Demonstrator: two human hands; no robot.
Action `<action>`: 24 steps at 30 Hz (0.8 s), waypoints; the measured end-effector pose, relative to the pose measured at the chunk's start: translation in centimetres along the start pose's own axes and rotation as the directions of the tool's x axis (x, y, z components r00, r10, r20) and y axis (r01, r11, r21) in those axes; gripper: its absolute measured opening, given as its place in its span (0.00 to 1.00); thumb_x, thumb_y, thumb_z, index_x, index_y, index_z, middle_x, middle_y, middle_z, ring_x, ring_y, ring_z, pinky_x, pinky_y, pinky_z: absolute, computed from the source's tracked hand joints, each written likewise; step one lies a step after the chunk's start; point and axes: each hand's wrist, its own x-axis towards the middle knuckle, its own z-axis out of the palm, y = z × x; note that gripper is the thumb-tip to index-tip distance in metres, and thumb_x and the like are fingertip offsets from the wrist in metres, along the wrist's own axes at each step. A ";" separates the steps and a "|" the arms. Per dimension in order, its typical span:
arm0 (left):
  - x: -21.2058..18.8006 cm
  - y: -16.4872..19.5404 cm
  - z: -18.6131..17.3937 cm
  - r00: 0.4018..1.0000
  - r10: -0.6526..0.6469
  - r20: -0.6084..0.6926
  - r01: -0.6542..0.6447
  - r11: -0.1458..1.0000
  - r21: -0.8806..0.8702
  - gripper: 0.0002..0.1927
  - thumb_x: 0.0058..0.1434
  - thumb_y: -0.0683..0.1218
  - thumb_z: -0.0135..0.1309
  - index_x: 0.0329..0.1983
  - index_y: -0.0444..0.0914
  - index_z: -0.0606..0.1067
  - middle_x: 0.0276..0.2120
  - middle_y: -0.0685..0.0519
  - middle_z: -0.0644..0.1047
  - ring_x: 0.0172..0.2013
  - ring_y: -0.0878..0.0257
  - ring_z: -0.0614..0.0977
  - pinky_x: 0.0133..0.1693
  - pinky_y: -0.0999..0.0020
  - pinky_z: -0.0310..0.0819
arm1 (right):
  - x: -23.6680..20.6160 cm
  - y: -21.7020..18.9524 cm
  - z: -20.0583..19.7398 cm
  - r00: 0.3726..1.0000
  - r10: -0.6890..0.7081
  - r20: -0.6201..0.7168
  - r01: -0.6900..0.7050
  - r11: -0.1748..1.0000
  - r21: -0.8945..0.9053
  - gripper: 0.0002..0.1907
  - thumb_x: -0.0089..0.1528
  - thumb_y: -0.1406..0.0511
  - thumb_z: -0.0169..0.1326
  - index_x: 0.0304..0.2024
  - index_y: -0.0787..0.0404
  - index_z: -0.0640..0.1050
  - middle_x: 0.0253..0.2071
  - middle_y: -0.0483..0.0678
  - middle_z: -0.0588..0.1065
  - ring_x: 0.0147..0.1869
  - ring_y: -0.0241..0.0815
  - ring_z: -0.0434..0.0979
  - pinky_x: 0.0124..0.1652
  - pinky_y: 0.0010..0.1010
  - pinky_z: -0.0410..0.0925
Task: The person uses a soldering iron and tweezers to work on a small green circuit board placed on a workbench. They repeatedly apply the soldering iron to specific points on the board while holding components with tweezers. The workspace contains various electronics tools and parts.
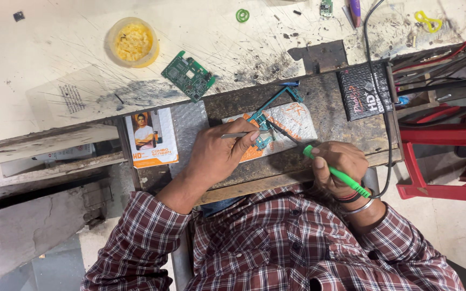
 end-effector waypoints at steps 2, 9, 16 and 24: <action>0.0 0.0 0.0 1.000 -0.017 0.017 0.017 1.000 -0.011 0.15 0.74 0.56 0.47 0.44 0.41 0.77 0.28 0.50 0.83 0.27 0.57 0.87 0.28 0.60 0.77 | 0.0 0.0 0.0 1.000 -0.004 0.013 0.004 1.000 0.006 0.05 0.70 0.69 0.52 0.40 0.65 0.71 0.28 0.51 0.76 0.30 0.48 0.82 0.31 0.35 0.73; 0.1 0.0 -0.2 0.999 -0.029 0.029 0.028 1.000 0.003 0.15 0.73 0.56 0.48 0.44 0.41 0.77 0.27 0.50 0.83 0.27 0.57 0.86 0.28 0.59 0.77 | 0.1 0.2 0.1 1.000 -0.007 -0.013 0.007 0.999 0.040 0.07 0.71 0.69 0.51 0.39 0.64 0.69 0.29 0.51 0.76 0.31 0.47 0.82 0.32 0.35 0.74; 0.2 -0.1 -0.4 1.000 -0.016 0.018 0.016 1.000 0.000 0.15 0.74 0.56 0.48 0.44 0.41 0.77 0.28 0.50 0.83 0.27 0.57 0.86 0.28 0.60 0.77 | 0.4 0.0 0.1 0.999 -0.029 0.035 0.027 0.999 0.047 0.06 0.68 0.69 0.52 0.38 0.66 0.70 0.26 0.50 0.76 0.29 0.48 0.81 0.30 0.36 0.72; 0.1 0.2 -0.7 1.000 -0.007 -0.001 0.007 1.000 -0.008 0.15 0.74 0.56 0.48 0.44 0.41 0.77 0.27 0.50 0.82 0.27 0.56 0.86 0.28 0.59 0.76 | 0.7 -0.1 0.2 0.999 -0.038 0.021 0.037 0.999 0.040 0.05 0.68 0.69 0.52 0.38 0.65 0.70 0.26 0.50 0.76 0.29 0.48 0.81 0.30 0.36 0.72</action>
